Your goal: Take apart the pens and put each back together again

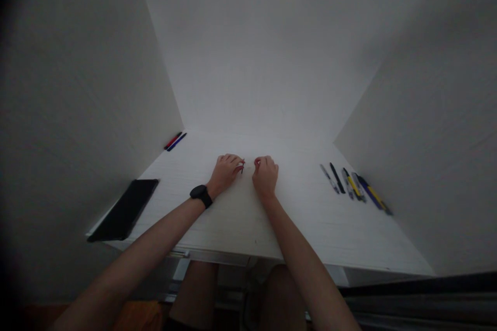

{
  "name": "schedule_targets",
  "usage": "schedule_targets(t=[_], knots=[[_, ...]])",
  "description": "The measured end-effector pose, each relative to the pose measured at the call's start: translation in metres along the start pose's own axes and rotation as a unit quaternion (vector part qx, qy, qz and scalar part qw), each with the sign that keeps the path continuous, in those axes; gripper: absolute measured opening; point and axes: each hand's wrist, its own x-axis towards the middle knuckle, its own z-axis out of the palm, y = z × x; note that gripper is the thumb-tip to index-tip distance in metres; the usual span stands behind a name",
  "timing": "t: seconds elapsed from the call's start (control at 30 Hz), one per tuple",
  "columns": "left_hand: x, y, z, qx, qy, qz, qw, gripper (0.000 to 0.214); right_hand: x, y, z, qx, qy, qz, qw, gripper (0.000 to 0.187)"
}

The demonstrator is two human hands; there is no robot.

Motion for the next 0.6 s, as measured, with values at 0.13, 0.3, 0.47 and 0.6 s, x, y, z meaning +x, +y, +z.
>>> schedule_targets(t=[0.13, 0.3, 0.47, 0.6], knots=[[0.005, 0.004, 0.005, 0.008, -0.024, 0.05, 0.998, 0.025, 0.004, 0.013, 0.003, 0.053, 0.057, 0.109, 0.991, 0.022], [0.01, 0.006, 0.008, 0.017, -0.035, 0.074, 0.996, 0.024, 0.004, 0.019, 0.002, 0.088, 0.063, 0.156, 0.982, 0.022], [0.01, 0.006, 0.005, 0.027, -0.046, 0.091, 0.994, 0.021, 0.002, 0.016, -0.003, 0.095, 0.053, 0.149, 0.983, 0.021], [0.007, 0.006, 0.002, 0.009, -0.037, 0.091, 0.995, 0.021, 0.002, 0.015, -0.006, 0.093, 0.033, 0.137, 0.986, 0.022]])
